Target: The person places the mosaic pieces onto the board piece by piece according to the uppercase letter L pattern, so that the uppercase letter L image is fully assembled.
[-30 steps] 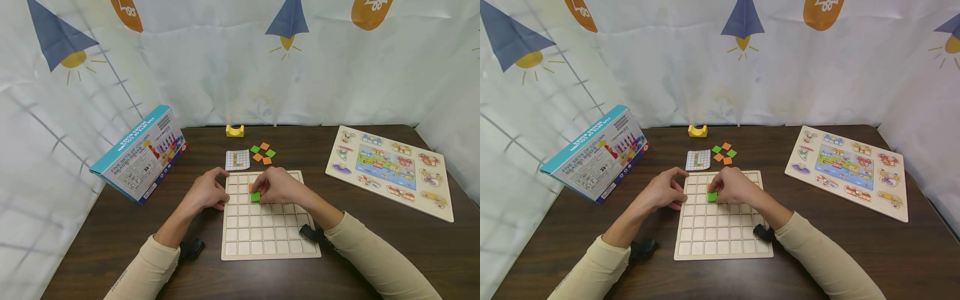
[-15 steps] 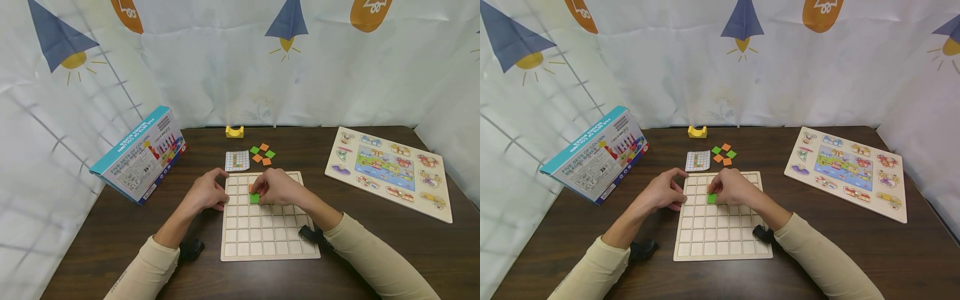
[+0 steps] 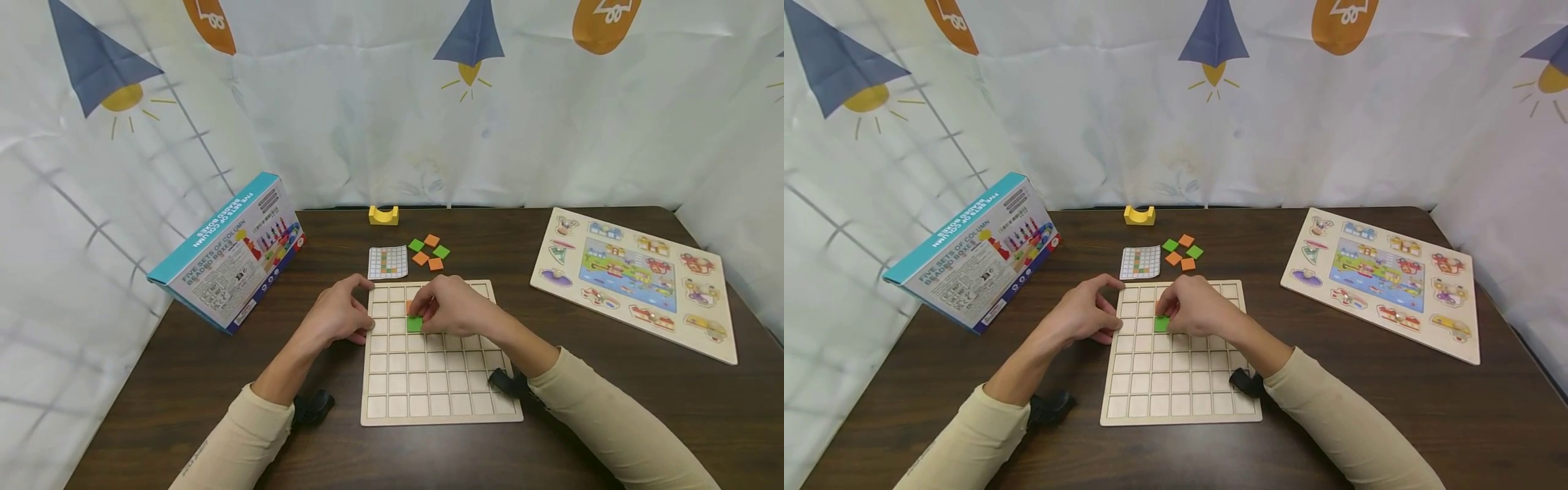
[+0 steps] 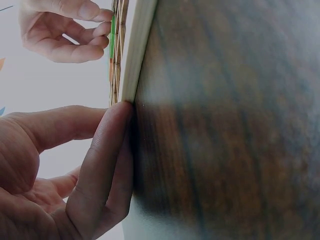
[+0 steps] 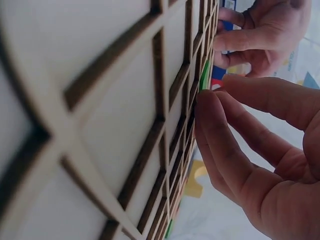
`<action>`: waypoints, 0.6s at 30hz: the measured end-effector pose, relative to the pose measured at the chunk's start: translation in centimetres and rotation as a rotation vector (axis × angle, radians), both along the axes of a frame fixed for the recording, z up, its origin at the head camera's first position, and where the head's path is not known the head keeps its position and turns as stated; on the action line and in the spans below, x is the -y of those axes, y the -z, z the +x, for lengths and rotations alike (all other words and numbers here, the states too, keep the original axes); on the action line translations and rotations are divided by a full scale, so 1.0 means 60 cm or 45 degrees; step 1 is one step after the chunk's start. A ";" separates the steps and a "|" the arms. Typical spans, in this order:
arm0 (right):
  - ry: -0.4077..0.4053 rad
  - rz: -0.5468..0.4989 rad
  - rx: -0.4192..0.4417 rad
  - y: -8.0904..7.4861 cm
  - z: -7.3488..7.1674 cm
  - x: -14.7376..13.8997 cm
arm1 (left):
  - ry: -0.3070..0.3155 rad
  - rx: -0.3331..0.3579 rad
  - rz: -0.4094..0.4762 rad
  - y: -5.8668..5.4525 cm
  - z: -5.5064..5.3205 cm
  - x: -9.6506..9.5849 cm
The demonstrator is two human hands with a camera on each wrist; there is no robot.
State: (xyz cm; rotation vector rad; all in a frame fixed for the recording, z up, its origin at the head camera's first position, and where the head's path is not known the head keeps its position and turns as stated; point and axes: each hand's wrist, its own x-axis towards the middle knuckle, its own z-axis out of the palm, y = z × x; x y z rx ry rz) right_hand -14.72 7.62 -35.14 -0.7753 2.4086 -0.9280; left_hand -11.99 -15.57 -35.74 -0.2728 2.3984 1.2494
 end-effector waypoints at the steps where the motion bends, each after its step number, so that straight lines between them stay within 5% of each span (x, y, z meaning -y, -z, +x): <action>1: -0.002 0.003 -0.005 -0.001 0.000 0.000 | -0.002 0.000 -0.001 0.000 0.000 0.000; 8: 0.041 0.052 -0.021 -0.015 -0.008 -0.008 | 0.003 -0.008 0.012 0.000 0.000 0.001; 18: 0.084 0.046 -0.101 -0.035 -0.050 -0.039 | 0.019 -0.054 0.053 0.000 0.005 0.002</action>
